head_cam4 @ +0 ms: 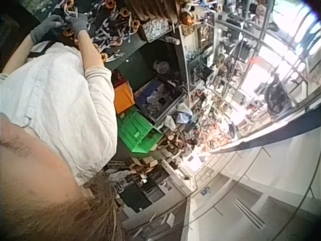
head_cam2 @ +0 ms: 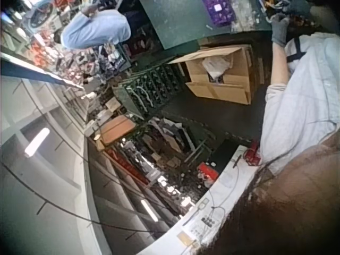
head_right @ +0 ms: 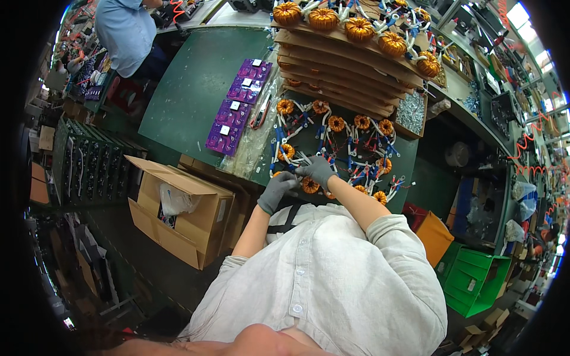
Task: The person assembles electronic components by hand, using pliers to strip and twist wires on toroidal inductors. They place finished units into a cardboard box and retrieve new components from a nearby container.
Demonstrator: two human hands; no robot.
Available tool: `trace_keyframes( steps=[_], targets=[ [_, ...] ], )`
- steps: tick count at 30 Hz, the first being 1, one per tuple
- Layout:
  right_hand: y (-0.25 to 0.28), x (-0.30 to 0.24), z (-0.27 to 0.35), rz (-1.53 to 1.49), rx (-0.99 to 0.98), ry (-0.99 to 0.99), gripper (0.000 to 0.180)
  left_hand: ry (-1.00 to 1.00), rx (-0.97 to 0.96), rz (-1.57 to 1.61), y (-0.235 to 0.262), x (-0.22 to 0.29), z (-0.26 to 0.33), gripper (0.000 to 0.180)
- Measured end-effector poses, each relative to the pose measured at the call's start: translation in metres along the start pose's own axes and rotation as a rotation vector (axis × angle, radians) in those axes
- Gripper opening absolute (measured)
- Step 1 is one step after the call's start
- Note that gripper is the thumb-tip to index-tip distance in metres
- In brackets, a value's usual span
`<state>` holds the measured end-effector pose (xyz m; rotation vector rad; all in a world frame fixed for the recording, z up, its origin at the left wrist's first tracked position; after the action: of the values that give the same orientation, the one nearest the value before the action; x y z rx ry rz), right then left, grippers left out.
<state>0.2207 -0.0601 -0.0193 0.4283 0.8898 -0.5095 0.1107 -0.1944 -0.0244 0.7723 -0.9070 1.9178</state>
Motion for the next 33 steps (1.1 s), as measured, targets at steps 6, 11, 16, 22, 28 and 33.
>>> trace_keyframes(
  steps=[6,11,16,22,28,33],
  targets=[
    [0.002,0.003,-0.006,-0.178,0.006,-0.063,0.026,-0.007,0.031,0.025,0.012,-0.006,-0.015,0.025],
    [-0.001,0.002,-0.003,-0.21,0.058,-0.009,0.023,-0.06,0.137,-0.179,0.0,0.008,-0.005,0.018],
    [0.002,0.005,-0.001,-0.314,0.01,-0.143,0.019,0.003,0.203,-0.078,0.003,0.001,-0.012,0.013],
    [0.006,0.012,-0.007,-0.345,-0.055,-0.137,0.019,-0.051,0.238,-0.046,0.005,-0.011,-0.019,0.009],
    [0.003,-0.003,0.0,-0.263,-0.063,-0.078,0.021,-0.047,0.274,-0.112,0.003,-0.013,-0.024,0.013],
    [0.006,0.021,-0.024,-0.044,-0.04,0.053,0.024,-0.213,0.454,-0.592,-0.008,-0.006,-0.023,0.023]
  ],
)
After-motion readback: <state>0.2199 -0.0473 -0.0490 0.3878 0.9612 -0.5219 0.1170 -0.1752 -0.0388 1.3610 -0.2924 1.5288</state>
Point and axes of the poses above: each hand's wrist, its own z-axis away from the middle knuckle, its own y-axis out of the back of the hand, x = y × z, the point moved 2 cm from there along -z, towards the middle knuckle, and after that the axes turned 1 degree about y, right-handed, at the moved point
